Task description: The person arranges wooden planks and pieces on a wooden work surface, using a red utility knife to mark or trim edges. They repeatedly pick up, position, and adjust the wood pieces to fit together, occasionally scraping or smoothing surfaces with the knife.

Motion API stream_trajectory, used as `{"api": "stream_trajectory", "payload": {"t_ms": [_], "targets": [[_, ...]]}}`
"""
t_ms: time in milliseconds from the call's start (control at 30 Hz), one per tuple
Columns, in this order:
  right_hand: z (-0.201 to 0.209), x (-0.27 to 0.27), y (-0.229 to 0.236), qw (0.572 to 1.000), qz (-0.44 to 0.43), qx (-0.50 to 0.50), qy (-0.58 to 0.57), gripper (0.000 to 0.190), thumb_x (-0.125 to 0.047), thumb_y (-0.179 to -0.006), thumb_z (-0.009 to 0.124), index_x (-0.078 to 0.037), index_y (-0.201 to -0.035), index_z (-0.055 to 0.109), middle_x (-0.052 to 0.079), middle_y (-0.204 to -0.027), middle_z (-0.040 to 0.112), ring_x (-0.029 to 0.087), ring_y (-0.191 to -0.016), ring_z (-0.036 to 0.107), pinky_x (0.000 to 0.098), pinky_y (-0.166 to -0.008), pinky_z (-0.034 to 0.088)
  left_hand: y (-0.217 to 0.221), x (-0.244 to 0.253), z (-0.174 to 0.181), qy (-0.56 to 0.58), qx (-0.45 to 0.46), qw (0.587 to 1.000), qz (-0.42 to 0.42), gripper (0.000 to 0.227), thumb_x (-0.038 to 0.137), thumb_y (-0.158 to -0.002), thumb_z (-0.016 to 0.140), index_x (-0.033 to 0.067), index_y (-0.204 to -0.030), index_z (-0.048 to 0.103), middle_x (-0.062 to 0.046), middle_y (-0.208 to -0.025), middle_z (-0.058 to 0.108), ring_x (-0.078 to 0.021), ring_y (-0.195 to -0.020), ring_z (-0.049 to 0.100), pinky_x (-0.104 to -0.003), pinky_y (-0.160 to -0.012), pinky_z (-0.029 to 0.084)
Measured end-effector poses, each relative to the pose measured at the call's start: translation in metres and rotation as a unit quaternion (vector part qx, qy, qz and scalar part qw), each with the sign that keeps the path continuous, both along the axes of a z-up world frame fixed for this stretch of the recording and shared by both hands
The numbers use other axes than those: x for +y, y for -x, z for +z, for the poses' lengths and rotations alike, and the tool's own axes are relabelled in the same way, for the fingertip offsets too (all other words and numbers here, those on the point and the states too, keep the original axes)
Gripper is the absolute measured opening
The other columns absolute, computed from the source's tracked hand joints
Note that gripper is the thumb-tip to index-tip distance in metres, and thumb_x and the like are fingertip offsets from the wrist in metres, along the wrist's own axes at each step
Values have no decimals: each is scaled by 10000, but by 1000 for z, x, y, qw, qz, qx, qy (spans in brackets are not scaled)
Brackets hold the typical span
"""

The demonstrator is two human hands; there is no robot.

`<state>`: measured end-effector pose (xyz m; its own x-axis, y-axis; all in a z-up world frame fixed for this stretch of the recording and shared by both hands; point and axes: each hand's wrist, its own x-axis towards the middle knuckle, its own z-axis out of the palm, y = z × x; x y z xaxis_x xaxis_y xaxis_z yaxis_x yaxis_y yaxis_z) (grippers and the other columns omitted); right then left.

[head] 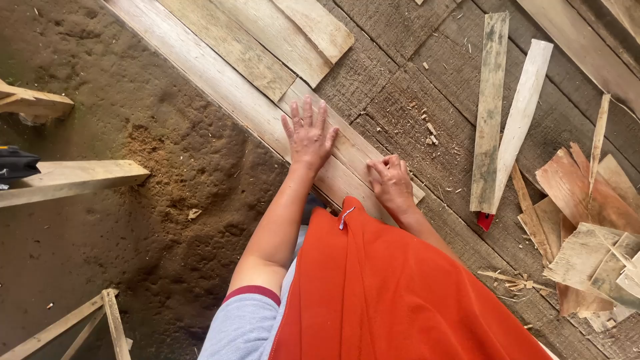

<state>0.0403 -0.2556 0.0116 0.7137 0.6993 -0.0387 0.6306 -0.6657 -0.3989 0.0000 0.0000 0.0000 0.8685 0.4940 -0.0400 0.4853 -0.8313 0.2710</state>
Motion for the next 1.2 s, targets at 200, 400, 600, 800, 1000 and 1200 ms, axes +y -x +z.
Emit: {"api": "stream_trajectory", "payload": {"t_ms": [200,400,600,800,1000,1200], "targets": [[-13,-2,-3,1000,-11,8,-16,480,-198,-753,837,-305,-1195,684,85,-1097,539,308,-996,584,415,-934,484,-1,2,0,-11,-40,999,-1,731,635,-931,607,291,-1554,444,-98,-1659,297,-451,-1528,181,-711,-1192,44],[-8,-31,-13,986,-93,47,-128,365,-175,-812,801,-281,-1155,732,59,-1062,565,328,-1020,598,436,-947,491,-17,-18,19,41,-112,993,21,760,229,-773,803,154,-1476,525,-161,-1600,358,-471,-1495,234,-758,-1162,161],[16,-108,-30,939,-291,-180,38,446,-172,-759,855,-212,-1172,692,96,-1246,546,356,-1214,495,506,-1017,433,-47,-83,-23,61,-306,929,-198,344,20,-761,614,222,-1035,666,10,-874,549,-225,-886,578,-354,-846,491],[32,-161,-28,892,-410,-160,99,768,-278,-736,906,-158,-1421,577,158,-1345,509,405,-1203,498,559,-938,493,-42,-193,-40,166,-316,881,-309,116,135,-864,694,246,-895,694,2,-711,609,-230,-712,623,-327,-665,546],[36,-179,-22,925,-351,-139,43,596,-450,-776,825,-328,-1326,630,-29,-1004,638,237,-1013,577,461,-850,490,-52,-273,1,479,-20,863,-161,390,345,-1009,613,177,-1361,607,-205,-1052,752,-410,-966,725,-537,-776,598],[10,-236,-50,883,-453,23,-120,512,-159,-897,745,-64,-1371,579,225,-1191,572,476,-1088,633,551,-931,534,-75,-323,-20,720,20,692,46,647,250,-975,678,-7,-1495,393,-308,-1301,586,-420,-1062,709,-560,-908,552]]}}
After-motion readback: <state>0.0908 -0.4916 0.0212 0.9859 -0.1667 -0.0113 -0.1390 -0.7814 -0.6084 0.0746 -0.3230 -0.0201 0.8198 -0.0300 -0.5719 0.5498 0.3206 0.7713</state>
